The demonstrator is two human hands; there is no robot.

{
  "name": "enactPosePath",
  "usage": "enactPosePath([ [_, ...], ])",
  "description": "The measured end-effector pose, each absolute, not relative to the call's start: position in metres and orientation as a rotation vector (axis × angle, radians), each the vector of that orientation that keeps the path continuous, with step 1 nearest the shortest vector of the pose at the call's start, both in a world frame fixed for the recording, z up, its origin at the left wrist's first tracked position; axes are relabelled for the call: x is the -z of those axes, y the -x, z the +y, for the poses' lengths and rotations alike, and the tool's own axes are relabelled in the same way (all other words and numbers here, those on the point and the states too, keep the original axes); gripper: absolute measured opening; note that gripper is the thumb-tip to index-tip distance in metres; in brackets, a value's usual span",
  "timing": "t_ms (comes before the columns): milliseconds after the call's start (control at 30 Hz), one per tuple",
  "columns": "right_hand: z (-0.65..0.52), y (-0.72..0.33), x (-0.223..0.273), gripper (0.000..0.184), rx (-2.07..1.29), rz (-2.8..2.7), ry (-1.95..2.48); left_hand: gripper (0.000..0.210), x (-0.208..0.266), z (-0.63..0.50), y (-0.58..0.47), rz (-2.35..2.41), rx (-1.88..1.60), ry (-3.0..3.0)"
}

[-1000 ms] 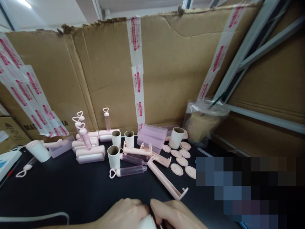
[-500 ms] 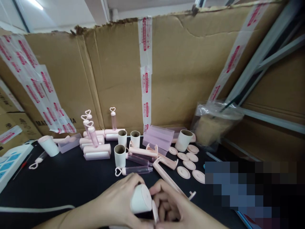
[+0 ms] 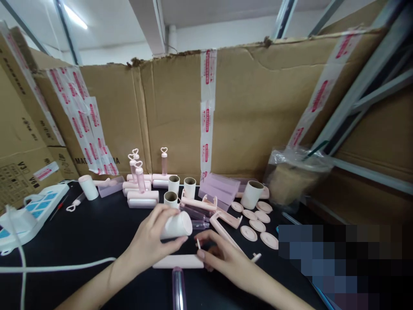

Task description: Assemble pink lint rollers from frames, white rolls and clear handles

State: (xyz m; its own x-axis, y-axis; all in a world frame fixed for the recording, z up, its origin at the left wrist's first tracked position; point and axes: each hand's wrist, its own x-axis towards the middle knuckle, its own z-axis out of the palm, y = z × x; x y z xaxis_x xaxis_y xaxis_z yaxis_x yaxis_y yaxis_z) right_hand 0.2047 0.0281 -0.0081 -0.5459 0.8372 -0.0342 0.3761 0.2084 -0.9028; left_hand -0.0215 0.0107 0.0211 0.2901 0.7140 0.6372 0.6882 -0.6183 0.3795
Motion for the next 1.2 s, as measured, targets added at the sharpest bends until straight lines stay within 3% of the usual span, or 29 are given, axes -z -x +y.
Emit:
enactPosePath([
  [167, 0.023, -0.201, 0.002, 0.032, -1.024, -2.060, 1.049, 0.038, 0.000, 0.002, 0.022, 1.403, -1.132, -2.935],
  [433, 0.017, -0.193, 0.002, 0.022, -1.209, -1.876, 0.881, 0.032, 0.007, -0.006, 0.008, 1.358, -1.041, -3.144],
  [667, 0.014, -0.192, 0.010, 0.036, -1.095, -1.903, 0.944, 0.033, 0.018, -0.012, 0.001, 1.321, -0.991, -3.119],
  [1067, 0.008, -0.193, 0.003, 0.039, -1.019, -1.979, 0.955, 0.032, 0.019, -0.016, -0.001, 1.267, -1.065, -3.125],
  [1200, 0.006, -0.197, -0.007, 0.048, -0.915, -2.032, 0.917, 0.036, 0.018, -0.016, 0.001, 1.260, -1.120, -2.978],
])
